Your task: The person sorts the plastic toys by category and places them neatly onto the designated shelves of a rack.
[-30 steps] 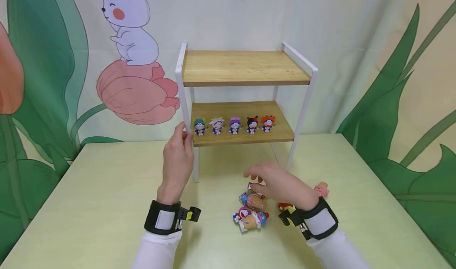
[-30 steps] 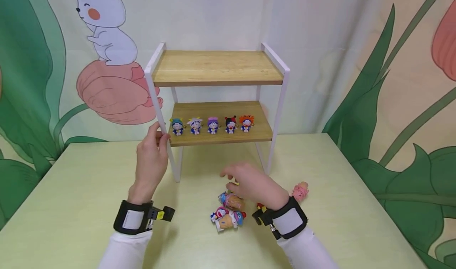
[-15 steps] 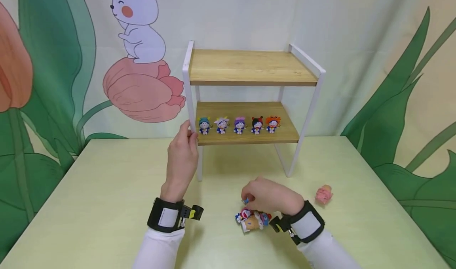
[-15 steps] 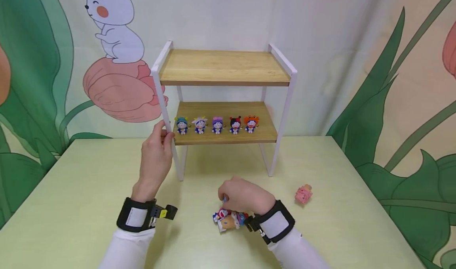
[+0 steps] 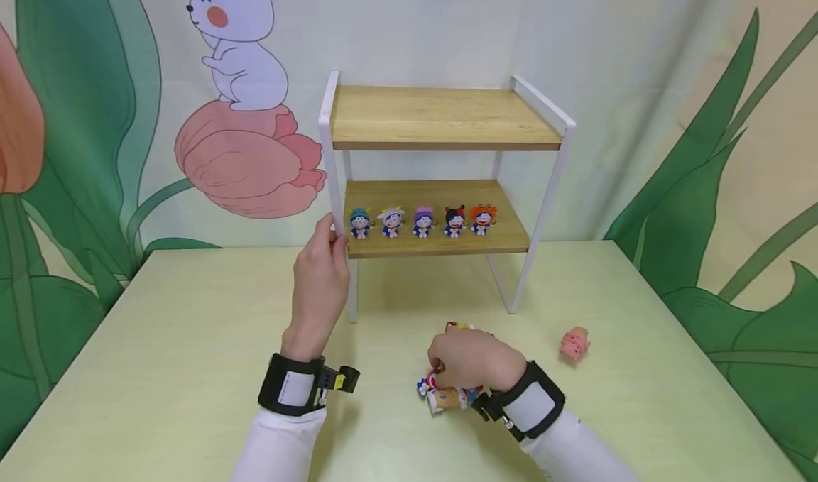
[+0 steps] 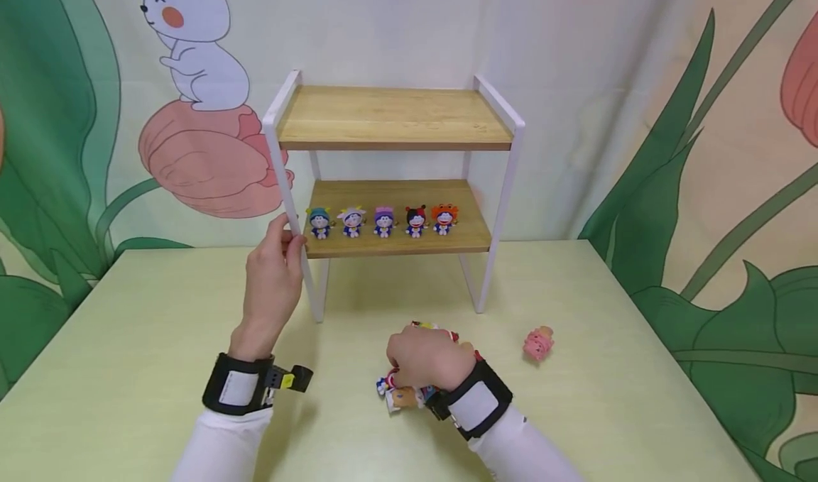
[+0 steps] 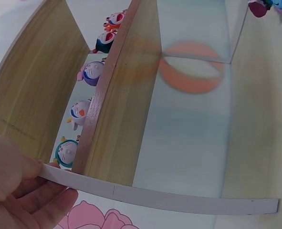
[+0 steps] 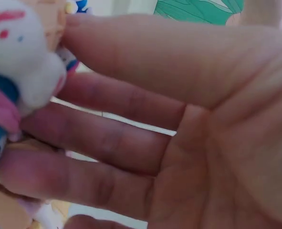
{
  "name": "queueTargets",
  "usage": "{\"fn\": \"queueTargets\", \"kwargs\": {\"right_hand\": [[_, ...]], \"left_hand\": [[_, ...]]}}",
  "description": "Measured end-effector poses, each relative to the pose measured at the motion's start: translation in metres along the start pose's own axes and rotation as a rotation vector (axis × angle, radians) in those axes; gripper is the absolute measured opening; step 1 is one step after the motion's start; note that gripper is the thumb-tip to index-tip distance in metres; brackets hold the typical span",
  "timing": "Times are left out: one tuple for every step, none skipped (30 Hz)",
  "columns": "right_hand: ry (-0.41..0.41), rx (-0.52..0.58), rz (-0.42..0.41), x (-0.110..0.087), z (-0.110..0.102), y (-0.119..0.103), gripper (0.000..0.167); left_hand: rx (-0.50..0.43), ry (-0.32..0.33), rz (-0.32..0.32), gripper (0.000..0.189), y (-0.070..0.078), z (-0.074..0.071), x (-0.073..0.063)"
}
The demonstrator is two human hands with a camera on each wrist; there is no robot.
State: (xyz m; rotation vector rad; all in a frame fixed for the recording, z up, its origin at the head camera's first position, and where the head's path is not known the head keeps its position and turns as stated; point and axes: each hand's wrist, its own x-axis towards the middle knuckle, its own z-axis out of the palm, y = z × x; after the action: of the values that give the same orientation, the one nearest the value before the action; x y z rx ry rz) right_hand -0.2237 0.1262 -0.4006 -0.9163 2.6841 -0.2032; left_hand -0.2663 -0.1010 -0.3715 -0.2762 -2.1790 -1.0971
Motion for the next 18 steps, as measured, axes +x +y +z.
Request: {"fn": "queueTargets", "kwargs": {"right_hand": [[-0.003,-0.007,0.013,0.0005,0.0013,-0.0009,0.011],[-0.007,-0.015,0.027,0.0010,0.0026,-0.0016,0.011],[-0.013,-0.021,0.037,0.0018,0.0040,-0.0021,0.011],[-0.017,-0.038,0.044,0.0024,0.0044,-0.0024,0.012],[-0.020,-0.052,0.051,0.0030,0.0050,-0.0025,0.013],[-0.021,-0.070,0.054,0.0038,0.0057,-0.0025,0.015],[-0.021,-0.085,0.055,0.0047,0.0063,-0.0026,0.017],[-0.022,-0.099,0.058,0.0053,0.0067,-0.0028,0.018],[-0.019,-0.112,0.058,0.0058,0.0068,-0.0032,0.020],[-0.017,-0.121,0.060,0.0061,0.0068,-0.0035,0.020],[-0.016,-0.126,0.061,0.0065,0.0071,-0.0038,0.021],[-0.012,-0.128,0.061,0.0066,0.0071,-0.0041,0.021],[-0.011,-0.127,0.061,0.0066,0.0072,-0.0043,0.021],[-0.009,-0.126,0.060,0.0066,0.0074,-0.0043,0.021],[-0.005,-0.126,0.060,0.0063,0.0073,-0.0044,0.021],[-0.004,-0.122,0.060,0.0061,0.0072,-0.0044,0.020],[-0.003,-0.116,0.059,0.0059,0.0071,-0.0042,0.020],[0.001,-0.109,0.056,0.0057,0.0069,-0.0039,0.018]], "left_hand": [[0.001,0.000,-0.002,0.034,-0.0002,-0.0003,-0.0003],[0.002,-0.001,-0.005,0.033,-0.0005,-0.0007,-0.0008],[0.004,-0.002,-0.007,0.033,-0.0008,-0.0010,-0.0012],[0.002,-0.002,-0.007,0.033,-0.0010,-0.0010,-0.0011],[0.002,-0.002,-0.006,0.033,-0.0012,-0.0010,-0.0011],[0.001,-0.002,-0.005,0.033,-0.0013,-0.0011,-0.0009],[0.001,-0.001,-0.003,0.033,-0.0014,-0.0011,-0.0007],[0.002,0.000,-0.003,0.033,-0.0015,-0.0013,-0.0006],[0.004,0.000,-0.003,0.033,-0.0016,-0.0014,-0.0003],[0.005,0.001,-0.003,0.033,-0.0017,-0.0015,-0.0002],[0.006,0.000,-0.003,0.033,-0.0016,-0.0016,-0.0001],[0.007,0.000,-0.005,0.033,-0.0016,-0.0017,-0.0001],[0.009,-0.001,-0.007,0.034,-0.0016,-0.0017,-0.0002],[0.011,-0.002,-0.010,0.034,-0.0017,-0.0017,-0.0004],[0.009,-0.005,-0.012,0.034,-0.0014,-0.0015,-0.0005],[0.009,-0.006,-0.012,0.034,-0.0013,-0.0013,-0.0005],[0.008,-0.007,-0.012,0.034,-0.0011,-0.0010,-0.0005],[0.009,-0.008,-0.011,0.034,-0.0009,-0.0007,-0.0004]]}}
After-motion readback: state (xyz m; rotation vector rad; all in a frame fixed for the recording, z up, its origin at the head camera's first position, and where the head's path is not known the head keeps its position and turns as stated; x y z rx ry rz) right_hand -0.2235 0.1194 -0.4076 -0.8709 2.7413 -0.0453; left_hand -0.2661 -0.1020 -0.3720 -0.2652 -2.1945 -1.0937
